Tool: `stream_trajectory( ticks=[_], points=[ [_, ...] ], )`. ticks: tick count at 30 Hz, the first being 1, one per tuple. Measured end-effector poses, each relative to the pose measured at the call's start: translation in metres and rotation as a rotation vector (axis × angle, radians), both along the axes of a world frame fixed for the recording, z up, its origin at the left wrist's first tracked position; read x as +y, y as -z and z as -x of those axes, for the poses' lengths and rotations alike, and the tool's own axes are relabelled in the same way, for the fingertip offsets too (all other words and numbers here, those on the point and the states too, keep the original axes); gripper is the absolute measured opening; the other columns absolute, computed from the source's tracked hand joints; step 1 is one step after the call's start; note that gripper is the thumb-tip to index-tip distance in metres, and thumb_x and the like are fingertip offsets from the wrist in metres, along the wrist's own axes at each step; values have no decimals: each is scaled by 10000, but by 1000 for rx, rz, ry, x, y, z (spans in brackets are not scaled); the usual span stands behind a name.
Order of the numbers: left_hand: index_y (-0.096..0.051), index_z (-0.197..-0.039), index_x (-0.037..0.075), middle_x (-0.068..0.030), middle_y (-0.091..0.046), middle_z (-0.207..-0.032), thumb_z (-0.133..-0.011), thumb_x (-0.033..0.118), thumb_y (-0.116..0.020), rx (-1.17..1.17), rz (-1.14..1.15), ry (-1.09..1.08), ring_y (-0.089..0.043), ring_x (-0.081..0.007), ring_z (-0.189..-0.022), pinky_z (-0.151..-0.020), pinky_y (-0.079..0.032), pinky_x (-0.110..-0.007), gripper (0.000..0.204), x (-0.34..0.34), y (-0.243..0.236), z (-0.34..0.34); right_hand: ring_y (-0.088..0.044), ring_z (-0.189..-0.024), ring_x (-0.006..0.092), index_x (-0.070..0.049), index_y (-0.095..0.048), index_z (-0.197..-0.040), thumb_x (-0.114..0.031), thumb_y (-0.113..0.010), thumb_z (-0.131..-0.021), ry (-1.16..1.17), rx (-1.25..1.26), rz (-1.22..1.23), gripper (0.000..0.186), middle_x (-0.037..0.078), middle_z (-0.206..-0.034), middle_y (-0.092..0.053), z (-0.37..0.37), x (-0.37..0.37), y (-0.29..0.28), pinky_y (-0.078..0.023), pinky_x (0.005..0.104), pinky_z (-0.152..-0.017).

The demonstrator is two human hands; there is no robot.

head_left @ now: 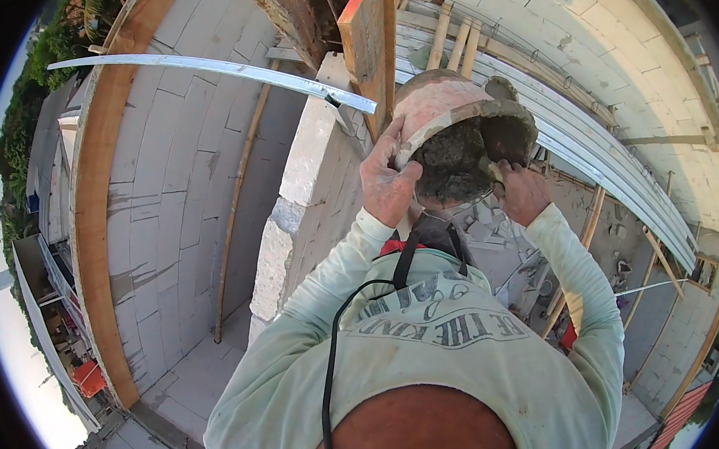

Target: The person applies mortar to a vertical surface and then places a brick onto the mortar bed using a trowel and their hands.

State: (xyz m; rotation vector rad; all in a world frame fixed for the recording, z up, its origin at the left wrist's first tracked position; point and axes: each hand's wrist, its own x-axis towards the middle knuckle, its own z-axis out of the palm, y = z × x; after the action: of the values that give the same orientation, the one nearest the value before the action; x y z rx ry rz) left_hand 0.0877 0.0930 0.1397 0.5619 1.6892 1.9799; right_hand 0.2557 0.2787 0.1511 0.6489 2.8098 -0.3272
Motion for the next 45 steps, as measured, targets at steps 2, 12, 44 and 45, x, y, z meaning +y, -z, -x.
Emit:
stream_trajectory(
  ticks=[2, 12, 44, 45],
  points=[
    [-505, -797, -61, -246, -488, -1367, -675, -15, -563, 40, 4, -26, -506, -186, -1116, -908, -402, -283, 143, -4, -4, 2, -616, -869, 425, 29, -557, -1080, -158, -641, -770, -22, 93, 130, 371, 241, -892, -630, -6, 6, 23, -483, 487, -769],
    [-441, -731, -5, -256, -426, -1422, -669, -5, -567, 68, -13, -97, -467, -212, -1205, -973, -363, -308, 140, -39, -14, 2, -572, -879, 468, 55, -592, -1017, -219, -638, -814, -5, 284, 614, 344, 285, -892, -614, 18, -24, 37, -447, 460, -774],
    [-486, -735, 59, -26, -522, -702, -643, -62, -574, -567, -85, -382, -497, -128, -639, -571, -392, -260, 176, -41, 23, 8, -507, -518, 95, 21, -613, -925, -197, -617, -873, 153, -172, 840, 224, 21, -623, -538, 75, 47, -150, -391, 257, -490],
    [-486, -733, 59, -26, -522, -704, -646, -64, -571, -588, -70, -390, -495, -129, -641, -573, -394, -262, 174, -39, 24, 8, -506, -515, 98, 23, -612, -911, -201, -616, -874, 154, -177, 831, 228, 21, -623, -540, 80, 50, -158, -392, 258, -489]
  ],
)
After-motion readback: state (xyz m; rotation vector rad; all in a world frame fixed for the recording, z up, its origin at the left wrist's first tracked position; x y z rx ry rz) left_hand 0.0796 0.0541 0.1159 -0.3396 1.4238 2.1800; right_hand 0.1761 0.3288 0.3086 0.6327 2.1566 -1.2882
